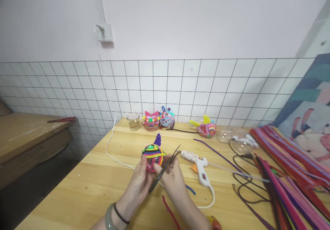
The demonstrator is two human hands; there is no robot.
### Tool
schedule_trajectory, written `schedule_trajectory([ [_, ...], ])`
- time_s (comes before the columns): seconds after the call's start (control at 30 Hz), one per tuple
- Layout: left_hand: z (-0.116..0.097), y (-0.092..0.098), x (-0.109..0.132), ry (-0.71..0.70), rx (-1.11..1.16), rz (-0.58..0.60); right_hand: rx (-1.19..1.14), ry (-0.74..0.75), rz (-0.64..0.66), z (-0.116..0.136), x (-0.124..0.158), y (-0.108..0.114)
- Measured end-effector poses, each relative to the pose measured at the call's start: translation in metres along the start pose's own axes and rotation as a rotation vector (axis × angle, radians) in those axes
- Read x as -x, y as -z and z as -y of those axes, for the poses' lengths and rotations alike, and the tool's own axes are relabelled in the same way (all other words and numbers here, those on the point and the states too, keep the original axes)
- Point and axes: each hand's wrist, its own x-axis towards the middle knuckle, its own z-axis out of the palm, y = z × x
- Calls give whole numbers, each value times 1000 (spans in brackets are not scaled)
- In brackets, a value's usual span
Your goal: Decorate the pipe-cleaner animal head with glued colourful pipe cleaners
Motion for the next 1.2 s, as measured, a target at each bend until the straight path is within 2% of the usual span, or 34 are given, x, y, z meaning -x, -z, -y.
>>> schedule_trajectory([
  [0.1, 2, -4, 5, 26, -56, 89, -42, 5, -16, 2, 0, -4],
  [0.2, 5, -3, 7, 30, -154, 119, -59, 5, 4, 5, 0, 1],
  [0.33, 4, 6, 2, 92, -376, 90, -66, -17, 45, 16, -2, 15],
  [0.4, 0, 12, -3, 105, -565, 28, -16, -18, 61, 25, -3, 25],
  [0.43, -4, 15, -6, 81, -683, -2, 21, -14, 65, 29, -4, 30],
  [0.5, -10, 17, -10, -140, -791, -63, 90, -12, 69, 34, -4, 40],
  [0.53, -13, 17, -10, -252, -775, -113, 110, -14, 77, 35, -3, 45],
  [0.6, -16, 14, -9, -335, -693, -132, 114, -17, 104, 33, -1, 51],
  [0.67, -17, 11, -4, -285, -613, -50, 90, -12, 151, 28, 2, 54],
  [0.83, -19, 8, 6, -58, -565, 276, 40, -14, 304, 20, 9, 54],
  [0.9, -22, 8, 8, -21, -580, 302, 35, -36, 359, 22, 10, 55],
  [1.03, -26, 8, 9, -11, -565, 280, 41, -60, 451, 25, 9, 58],
  [1.2, -28, 9, 7, 92, -612, 453, 106, -61, 469, 20, 8, 57],
])
